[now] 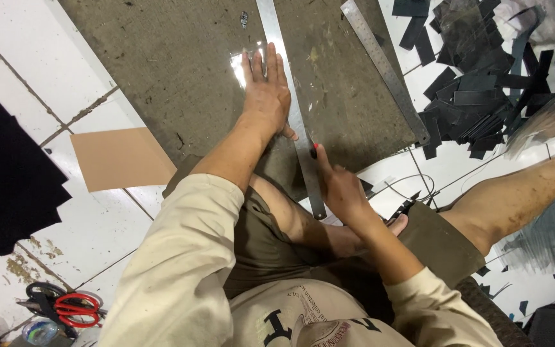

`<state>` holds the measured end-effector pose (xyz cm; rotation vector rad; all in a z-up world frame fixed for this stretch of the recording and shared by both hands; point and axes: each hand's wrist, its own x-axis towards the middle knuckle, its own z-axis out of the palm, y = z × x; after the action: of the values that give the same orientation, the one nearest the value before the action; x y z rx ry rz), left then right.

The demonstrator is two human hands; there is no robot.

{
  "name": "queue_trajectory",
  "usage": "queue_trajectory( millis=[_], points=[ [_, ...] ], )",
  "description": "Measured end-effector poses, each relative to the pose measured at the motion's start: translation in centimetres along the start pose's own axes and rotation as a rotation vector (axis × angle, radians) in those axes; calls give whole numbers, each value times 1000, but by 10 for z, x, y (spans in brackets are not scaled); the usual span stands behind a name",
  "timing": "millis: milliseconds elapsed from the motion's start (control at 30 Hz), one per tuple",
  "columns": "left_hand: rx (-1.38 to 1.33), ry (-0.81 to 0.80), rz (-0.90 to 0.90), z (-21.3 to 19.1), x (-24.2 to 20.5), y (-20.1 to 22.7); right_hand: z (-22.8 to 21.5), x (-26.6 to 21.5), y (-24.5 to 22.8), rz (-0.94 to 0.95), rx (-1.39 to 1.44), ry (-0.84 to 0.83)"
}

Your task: Measure and cut clear plastic sheets using a ruler and utility knife.

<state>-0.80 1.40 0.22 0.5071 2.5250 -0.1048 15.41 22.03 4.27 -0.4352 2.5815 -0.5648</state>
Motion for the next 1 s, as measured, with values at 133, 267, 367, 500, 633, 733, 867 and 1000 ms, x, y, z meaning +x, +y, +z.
queue_trajectory(
  millis=[133,267,367,500,633,733,867,1000],
  points=[
    [-20,-7,-6,-1,-2,1,0,-28,-10,11,27,56],
    [-15,-50,-16,-7,-4,4,-9,-24,9,51,-88,-136],
    [-1,-39,-30,-10,-5,0,-58,8,-4,79,-36,-122],
    [-16,-42,-21,-10,-8,1,-84,84,-34,-374,241,538],
    [-105,20,-8,-20,-21,1,-62,157,-22,-71,229,248],
    [-182,47,-93,-59,-52,5,-58,181,-18,29,175,172],
    [-190,52,-86,-56,-48,1,-52,189,-6,-48,138,162],
    [-10,-26,-25,0,-1,0,-65,174,-19,-147,88,126]
  ],
)
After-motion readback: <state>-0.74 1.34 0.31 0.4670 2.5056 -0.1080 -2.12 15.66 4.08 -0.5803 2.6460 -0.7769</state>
